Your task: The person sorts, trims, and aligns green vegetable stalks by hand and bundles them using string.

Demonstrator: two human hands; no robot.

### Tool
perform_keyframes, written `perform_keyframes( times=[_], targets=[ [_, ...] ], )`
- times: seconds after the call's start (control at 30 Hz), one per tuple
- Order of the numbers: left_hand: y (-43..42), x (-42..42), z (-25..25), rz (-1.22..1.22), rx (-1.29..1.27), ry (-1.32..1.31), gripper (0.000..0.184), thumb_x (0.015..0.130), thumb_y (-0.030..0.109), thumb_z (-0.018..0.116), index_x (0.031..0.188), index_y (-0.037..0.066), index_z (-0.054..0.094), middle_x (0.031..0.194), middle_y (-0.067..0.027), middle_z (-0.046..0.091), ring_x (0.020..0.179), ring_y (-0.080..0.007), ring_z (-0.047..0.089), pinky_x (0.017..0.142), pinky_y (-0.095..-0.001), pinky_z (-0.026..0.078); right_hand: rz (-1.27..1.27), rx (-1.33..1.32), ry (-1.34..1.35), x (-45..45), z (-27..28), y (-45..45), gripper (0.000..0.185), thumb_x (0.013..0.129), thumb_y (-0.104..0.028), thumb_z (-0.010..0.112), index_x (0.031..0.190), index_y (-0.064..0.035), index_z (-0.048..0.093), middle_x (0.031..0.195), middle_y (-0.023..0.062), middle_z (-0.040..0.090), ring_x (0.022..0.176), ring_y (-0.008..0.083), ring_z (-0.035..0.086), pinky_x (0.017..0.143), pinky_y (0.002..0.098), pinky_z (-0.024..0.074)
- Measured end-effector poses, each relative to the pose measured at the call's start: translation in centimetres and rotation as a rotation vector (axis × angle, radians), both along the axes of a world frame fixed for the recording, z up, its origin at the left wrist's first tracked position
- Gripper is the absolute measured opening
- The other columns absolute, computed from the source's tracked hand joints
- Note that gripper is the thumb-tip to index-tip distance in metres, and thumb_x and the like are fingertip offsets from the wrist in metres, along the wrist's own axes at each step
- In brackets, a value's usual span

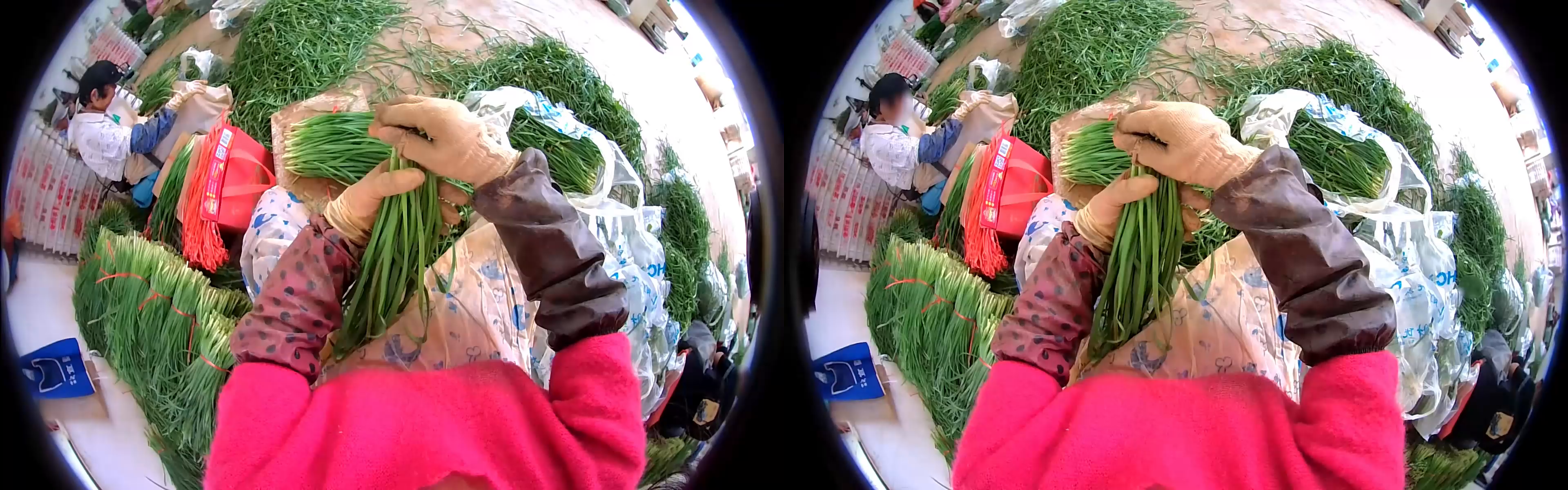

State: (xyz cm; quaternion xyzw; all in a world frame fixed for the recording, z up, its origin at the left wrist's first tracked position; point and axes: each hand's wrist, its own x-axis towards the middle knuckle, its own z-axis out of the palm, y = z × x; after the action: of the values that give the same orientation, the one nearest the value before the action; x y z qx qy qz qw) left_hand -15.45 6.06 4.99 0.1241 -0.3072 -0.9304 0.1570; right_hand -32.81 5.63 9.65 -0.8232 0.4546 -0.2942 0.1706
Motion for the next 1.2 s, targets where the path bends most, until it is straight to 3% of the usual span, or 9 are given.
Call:
perform_keyframes(
  times=[0.1,0.17,0.33,0.43,0.63,0.9,0.97,1.03,1.2],
  targets=[
    [-1.1,0.6,-1.4,0.084,-0.180,-0.120,0.061,0.079,0.034,0.068,0.125,-0.001,0.050,0.092,-0.0155,0.066,0.085,-0.0288,0.065,0.079,-0.0401,0.053,-0.316,-0.240,-0.154,0.5,-0.9,0.6,0.045,0.089,-0.030,0.062,0.125,-0.0054,0.053,0.104,0.0127,0.067,0.100,0.0287,0.063,0.084,0.0381,0.0513],
    [-1.2,1.1,-0.8,0.145,-0.168,-0.103,0.060,0.080,0.028,0.067,0.129,0.000,0.046,0.084,-0.0126,0.065,0.080,-0.0271,0.065,0.077,-0.0386,0.054,-0.402,0.219,-0.691,0.0,0.1,2.5,0.050,0.089,-0.034,0.063,0.126,-0.0013,0.053,0.093,0.0074,0.067,0.084,0.0203,0.067,0.071,0.0336,0.0530],
    [-2.8,2.0,-1.7,0.245,-0.159,-0.141,0.060,0.084,0.020,0.066,0.135,0.003,0.040,0.088,-0.0120,0.066,0.078,-0.0238,0.065,0.072,-0.0363,0.055,-0.249,0.676,-0.281,1.4,-0.2,7.4,0.039,0.082,-0.039,0.070,0.091,-0.0007,0.067,0.071,0.0115,0.064,0.068,0.0168,0.063,0.065,0.0329,0.0501],
    [-3.9,1.7,-2.8,0.225,-0.191,-0.183,0.060,0.085,0.015,0.066,0.138,0.005,0.039,0.090,-0.0123,0.067,0.078,-0.0213,0.066,0.070,-0.0347,0.056,-0.314,0.598,-0.139,3.1,-2.9,8.1,0.030,0.079,-0.027,0.068,0.097,-0.0024,0.065,0.082,0.0152,0.067,0.077,0.0308,0.066,0.071,0.0362,0.0509],
    [-5.7,3.2,-3.5,0.162,-0.187,-0.337,0.059,0.082,0.015,0.071,0.134,0.006,0.044,0.086,-0.0100,0.067,0.072,-0.0212,0.066,0.067,-0.0348,0.055,-0.369,0.217,0.072,-0.4,-5.2,6.6,0.022,0.084,-0.021,0.059,0.103,-0.0126,0.067,0.086,0.0138,0.068,0.078,0.0328,0.066,0.069,0.0396,0.0522],
    [-7.9,5.9,-6.2,0.318,-0.055,-0.364,0.046,0.081,0.005,0.068,0.124,0.005,0.051,0.080,-0.0107,0.063,0.069,-0.0222,0.064,0.063,-0.0379,0.056,-0.786,0.458,0.588,-6.4,-6.5,4.7,0.040,0.080,-0.017,0.069,0.118,-0.0109,0.060,0.106,0.0139,0.064,0.095,0.0342,0.063,0.081,0.0407,0.0504],
    [-8.3,6.3,-6.6,0.346,-0.047,-0.396,0.044,0.081,0.004,0.069,0.122,0.004,0.052,0.080,-0.0110,0.063,0.068,-0.0230,0.065,0.062,-0.0382,0.057,-0.653,0.174,0.348,-4.0,-6.8,6.3,0.039,0.077,-0.015,0.072,0.115,-0.0092,0.061,0.109,0.0141,0.063,0.091,0.0335,0.064,0.079,0.0389,0.0515],
    [-8.3,6.5,-6.8,0.368,-0.043,-0.451,0.042,0.081,0.004,0.069,0.120,0.005,0.053,0.079,-0.0115,0.064,0.068,-0.0235,0.065,0.062,-0.0377,0.057,-0.337,0.342,-0.184,-0.3,-6.8,7.7,0.033,0.078,-0.017,0.072,0.109,-0.0081,0.064,0.100,0.0118,0.066,0.085,0.0293,0.065,0.076,0.0369,0.0524],
    [-7.8,5.6,-7.4,0.444,-0.009,-0.512,0.037,0.083,0.006,0.069,0.118,0.006,0.055,0.078,-0.0097,0.064,0.067,-0.0228,0.066,0.061,-0.0372,0.057,-0.058,0.645,0.004,7.4,-4.7,9.4,0.028,0.081,-0.030,0.068,0.093,-0.0059,0.066,0.080,0.0128,0.065,0.076,0.0307,0.064,0.068,0.0370,0.0509]
  ],
)
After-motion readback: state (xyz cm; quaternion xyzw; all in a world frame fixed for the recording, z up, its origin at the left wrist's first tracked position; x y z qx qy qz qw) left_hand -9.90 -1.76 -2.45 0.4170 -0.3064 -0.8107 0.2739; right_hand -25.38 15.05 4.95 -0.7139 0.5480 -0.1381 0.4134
